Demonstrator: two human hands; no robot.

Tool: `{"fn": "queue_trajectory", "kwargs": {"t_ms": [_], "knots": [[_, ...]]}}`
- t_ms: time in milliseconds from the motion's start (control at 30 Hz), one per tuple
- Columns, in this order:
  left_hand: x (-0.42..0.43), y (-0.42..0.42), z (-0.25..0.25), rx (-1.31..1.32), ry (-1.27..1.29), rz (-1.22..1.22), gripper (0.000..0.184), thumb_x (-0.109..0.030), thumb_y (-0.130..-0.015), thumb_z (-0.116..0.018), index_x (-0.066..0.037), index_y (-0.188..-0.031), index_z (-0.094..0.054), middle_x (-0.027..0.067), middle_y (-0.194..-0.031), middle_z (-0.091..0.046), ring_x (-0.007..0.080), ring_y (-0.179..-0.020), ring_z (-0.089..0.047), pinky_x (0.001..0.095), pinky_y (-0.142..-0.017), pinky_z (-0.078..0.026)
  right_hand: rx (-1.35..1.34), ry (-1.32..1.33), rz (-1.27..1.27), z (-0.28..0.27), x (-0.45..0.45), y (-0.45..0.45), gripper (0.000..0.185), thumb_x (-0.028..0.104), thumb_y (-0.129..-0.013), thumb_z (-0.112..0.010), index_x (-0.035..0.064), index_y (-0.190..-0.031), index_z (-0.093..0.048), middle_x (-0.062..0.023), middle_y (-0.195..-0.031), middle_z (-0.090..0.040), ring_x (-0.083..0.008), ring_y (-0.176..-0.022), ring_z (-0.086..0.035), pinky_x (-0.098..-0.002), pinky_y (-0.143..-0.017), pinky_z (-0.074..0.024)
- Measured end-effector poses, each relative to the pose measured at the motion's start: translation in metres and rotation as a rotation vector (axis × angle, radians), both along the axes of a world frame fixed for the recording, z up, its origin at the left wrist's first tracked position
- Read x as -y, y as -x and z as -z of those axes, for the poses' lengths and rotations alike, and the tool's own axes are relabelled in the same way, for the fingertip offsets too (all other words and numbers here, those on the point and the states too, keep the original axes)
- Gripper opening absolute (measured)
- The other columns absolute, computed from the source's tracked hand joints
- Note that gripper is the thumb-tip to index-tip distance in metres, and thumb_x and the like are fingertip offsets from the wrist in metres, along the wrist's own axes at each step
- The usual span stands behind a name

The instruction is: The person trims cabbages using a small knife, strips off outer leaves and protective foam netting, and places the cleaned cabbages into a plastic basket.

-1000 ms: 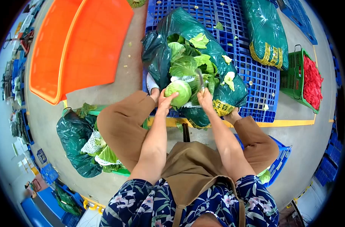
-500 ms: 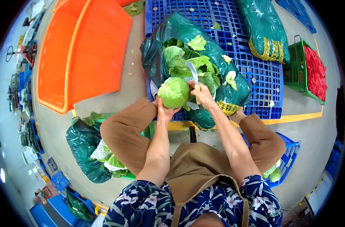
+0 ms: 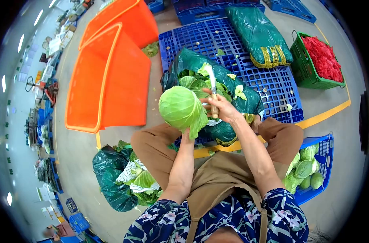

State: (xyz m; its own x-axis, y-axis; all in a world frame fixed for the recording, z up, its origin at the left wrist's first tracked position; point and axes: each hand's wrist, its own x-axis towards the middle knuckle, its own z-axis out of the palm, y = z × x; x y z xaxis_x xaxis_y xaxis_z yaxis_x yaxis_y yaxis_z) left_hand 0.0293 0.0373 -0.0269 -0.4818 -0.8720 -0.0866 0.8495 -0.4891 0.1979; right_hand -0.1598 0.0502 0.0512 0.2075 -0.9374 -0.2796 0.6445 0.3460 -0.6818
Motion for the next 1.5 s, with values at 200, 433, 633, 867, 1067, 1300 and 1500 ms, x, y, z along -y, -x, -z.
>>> {"fn": "queue_trajectory", "kwargs": {"t_ms": [200, 433, 633, 867, 1067, 1300, 1500], "knots": [[-0.002, -0.023, 0.015, 0.269, 0.103, -0.001, 0.053, -0.043, -0.093, -0.050, -0.008, -0.132, -0.046, 0.0135, -0.131, -0.051, 0.0322, -0.118, -0.050, 0.0480, -0.098, -0.044, -0.266, -0.092, -0.029, -0.053, -0.038, -0.011, 0.040, 0.016, -0.087, -0.063, 0.0056, -0.124, -0.050, -0.0020, -0.090, -0.054, -0.0135, -0.077, -0.057, -0.0347, -0.057, -0.0544], [-0.018, -0.022, -0.012, 0.171, 0.011, -0.063, 0.051, -0.042, -0.094, -0.048, -0.006, -0.131, -0.046, 0.0143, -0.129, -0.052, 0.0307, -0.115, -0.053, 0.0459, -0.095, -0.047, -0.182, -0.265, -0.061, -0.038, -0.051, -0.016, 0.043, 0.008, -0.083, -0.060, 0.0070, -0.124, -0.045, -0.0080, -0.095, -0.056, -0.0193, -0.078, -0.061, -0.0403, -0.059, -0.0565], [-0.022, -0.016, -0.031, -0.091, -0.060, 0.066, 0.057, -0.049, -0.091, -0.046, -0.008, -0.131, -0.046, 0.0138, -0.131, -0.051, 0.0315, -0.116, -0.052, 0.0480, -0.092, -0.048, -0.136, -0.272, 0.034, -0.028, -0.065, -0.032, 0.042, 0.003, -0.081, -0.058, 0.0052, -0.121, -0.046, -0.0115, -0.098, -0.056, -0.0216, -0.073, -0.060, -0.0396, -0.053, -0.0549], [-0.017, -0.027, 0.005, -0.060, -0.030, 0.142, 0.058, -0.042, -0.089, -0.053, -0.001, -0.130, -0.044, 0.0256, -0.125, -0.050, 0.0349, -0.097, -0.057, 0.0418, -0.078, -0.052, -0.529, -0.199, 0.132, -0.001, -0.040, -0.007, 0.013, 0.002, -0.078, -0.058, 0.0010, -0.090, -0.058, -0.0037, -0.062, -0.053, -0.0114, -0.043, -0.045, -0.0267, -0.036, -0.0370], [-0.012, -0.042, 0.020, -0.265, 0.036, 0.324, 0.060, -0.039, -0.090, -0.053, 0.002, -0.132, -0.039, 0.0303, -0.121, -0.048, 0.0351, -0.085, -0.059, 0.0360, -0.061, -0.051, -0.896, -0.298, 0.221, 0.075, -0.005, 0.029, 0.007, 0.006, -0.077, -0.062, 0.0018, -0.082, -0.062, -0.0045, -0.062, -0.055, -0.0129, -0.050, -0.051, -0.0298, -0.040, -0.0401], [-0.004, 0.002, -0.092, 0.673, 0.310, 0.216, 0.068, -0.049, -0.089, -0.052, -0.002, -0.136, -0.037, 0.0226, -0.130, -0.046, 0.0381, -0.106, -0.052, 0.0503, -0.083, -0.045, -0.451, 0.140, 0.201, -0.044, -0.060, 0.023, 0.056, 0.033, -0.090, -0.061, 0.0036, -0.135, -0.044, -0.0070, -0.089, -0.059, -0.0153, -0.080, -0.057, -0.0284, -0.058, -0.0511], [-0.005, 0.083, -0.168, 0.613, 0.731, 0.532, 0.093, -0.068, -0.079, -0.054, -0.002, -0.141, -0.031, 0.0170, -0.136, -0.044, 0.0355, -0.117, -0.051, 0.0523, -0.091, -0.048, -0.021, 0.377, 0.487, -0.078, -0.151, 0.100, 0.057, 0.041, -0.091, -0.058, 0.0089, -0.135, -0.041, -0.0101, -0.119, -0.054, -0.0168, -0.108, -0.054, -0.0316, -0.088, -0.0504]]}}
